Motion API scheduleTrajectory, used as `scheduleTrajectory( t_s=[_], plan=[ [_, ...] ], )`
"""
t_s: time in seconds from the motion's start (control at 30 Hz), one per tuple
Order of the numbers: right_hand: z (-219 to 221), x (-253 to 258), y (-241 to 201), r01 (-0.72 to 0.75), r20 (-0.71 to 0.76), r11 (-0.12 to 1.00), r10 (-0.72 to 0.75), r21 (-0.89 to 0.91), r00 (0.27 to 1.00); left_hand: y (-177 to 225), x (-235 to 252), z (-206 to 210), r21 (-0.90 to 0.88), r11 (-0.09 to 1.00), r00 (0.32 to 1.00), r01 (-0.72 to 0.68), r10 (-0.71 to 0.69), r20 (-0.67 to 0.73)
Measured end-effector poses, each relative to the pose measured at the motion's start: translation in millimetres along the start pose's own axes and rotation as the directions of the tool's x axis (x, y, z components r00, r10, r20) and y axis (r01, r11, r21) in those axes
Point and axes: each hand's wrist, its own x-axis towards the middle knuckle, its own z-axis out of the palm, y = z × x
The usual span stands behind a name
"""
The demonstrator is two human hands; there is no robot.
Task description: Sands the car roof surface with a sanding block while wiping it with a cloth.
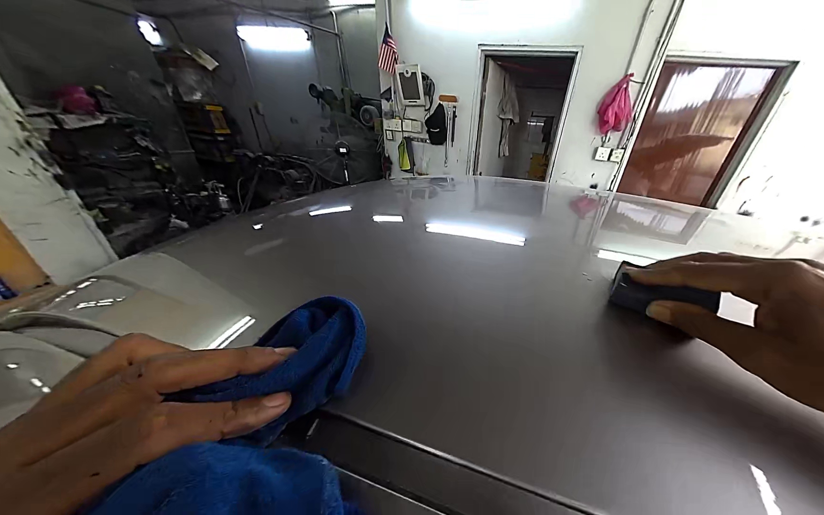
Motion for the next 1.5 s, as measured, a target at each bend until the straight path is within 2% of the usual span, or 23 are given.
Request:
scheduleTrajectory(
  t_s=[0.07,0.2,0.37,0.53,0.67,0.9,1.07,1.17,1.3,1.37,1.5],
  plan=[
    [9,9,7,0.002,-0.010,1.000,-0.002,-0.017,1.000,-1,0,4,-0.017,1.000,1.000,0.002,-0.003,-0.014],
    [9,26,2,-0.091,0.041,0.996,0.090,0.022,0.995,3,5,-3,0.012,1.000,1.000,-0.016,0.015,0.010],
    [4,0,2,0.002,-0.015,1.000,-0.003,-0.025,1.000,13,12,1,-0.019,1.000,1.000,0.000,0.000,-0.014],
    [13,29,8,-0.068,0.034,0.997,0.067,0.020,0.997,5,11,-4,-0.010,0.999,0.999,-0.050,0.050,0.009],
    [5,3,-1,-0.044,-0.014,0.999,0.044,-0.002,0.999,3,8,-5,-0.040,0.998,0.999,-0.041,0.042,0.022],
    [11,18,2,-0.076,0.016,0.997,0.076,0.032,0.997,-1,4,-7,-0.019,0.999,0.999,-0.047,0.048,0.022],
    [16,-1,2,0.015,-0.099,1.000,-0.013,0.016,0.995,-4,-2,-6,-0.005,1.000,1.000,-0.028,0.028,0.004],
    [23,19,8,-0.025,-0.049,0.999,0.027,0.028,0.998,-2,1,-6,0.016,1.000,0.999,-0.026,0.026,0.019],
    [19,12,2,0.003,-0.060,0.998,0.000,0.056,0.998,1,0,-5,0.043,0.999,0.999,-0.030,0.031,-0.015],
    [10,3,-2,0.009,-0.002,0.993,-0.009,0.117,1.000,1,0,-3,0.054,0.998,0.999,-0.026,0.028,-0.042],
    [22,20,7,-0.024,-0.016,0.991,0.027,0.133,1.000,-1,0,3,0.065,0.997,0.995,-0.044,0.049,-0.090]
  ],
)
